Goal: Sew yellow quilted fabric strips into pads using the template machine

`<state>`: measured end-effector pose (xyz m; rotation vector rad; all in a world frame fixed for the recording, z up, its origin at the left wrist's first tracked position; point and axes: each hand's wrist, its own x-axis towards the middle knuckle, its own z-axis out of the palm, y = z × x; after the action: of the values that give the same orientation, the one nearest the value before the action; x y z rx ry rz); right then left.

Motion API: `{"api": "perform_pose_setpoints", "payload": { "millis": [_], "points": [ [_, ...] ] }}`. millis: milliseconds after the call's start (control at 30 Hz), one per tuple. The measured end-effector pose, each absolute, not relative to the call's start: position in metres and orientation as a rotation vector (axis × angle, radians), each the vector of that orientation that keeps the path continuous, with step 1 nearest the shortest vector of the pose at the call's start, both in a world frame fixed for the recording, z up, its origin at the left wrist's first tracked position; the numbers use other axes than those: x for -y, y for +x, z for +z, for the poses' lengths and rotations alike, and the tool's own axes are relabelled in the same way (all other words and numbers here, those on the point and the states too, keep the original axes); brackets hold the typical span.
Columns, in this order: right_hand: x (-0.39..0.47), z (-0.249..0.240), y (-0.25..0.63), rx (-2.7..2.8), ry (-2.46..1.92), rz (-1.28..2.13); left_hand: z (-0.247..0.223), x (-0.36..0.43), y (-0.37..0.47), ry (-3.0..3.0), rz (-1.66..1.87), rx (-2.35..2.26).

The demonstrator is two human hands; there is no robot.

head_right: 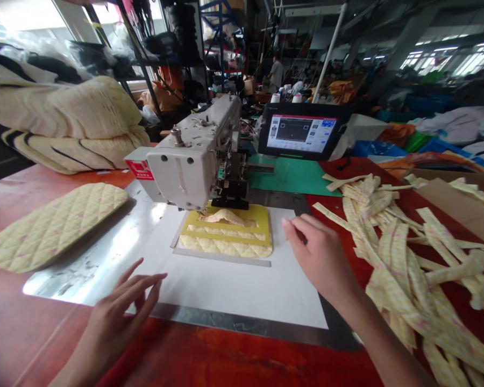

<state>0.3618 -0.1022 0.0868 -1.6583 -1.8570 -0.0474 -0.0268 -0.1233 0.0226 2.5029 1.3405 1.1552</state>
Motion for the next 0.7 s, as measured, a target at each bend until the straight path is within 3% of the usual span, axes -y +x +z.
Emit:
{"api": "perform_pose_setpoints", "payload": {
  "millis": [133,267,433,700],
  "points": [
    [0.067,0.017,0.373,2.062,-1.708,-0.010,0.024,0.136,-0.020,2.061,1.229,-1.677],
    [0.063,-0.017,0.357,2.035,-1.848,0.005,0.039,0.135,0.004,1.592,1.258,-1.471],
    [0.072,-0.006,0.387,2.105,-1.792,0.180,0.054,0.125,0.019,1.509,1.082,-1.117],
    [0.113,0.025,0.468,2.022,-2.019,-0.006,0.040,0.125,0.020,1.851,0.841,-1.245]
  ]
}}
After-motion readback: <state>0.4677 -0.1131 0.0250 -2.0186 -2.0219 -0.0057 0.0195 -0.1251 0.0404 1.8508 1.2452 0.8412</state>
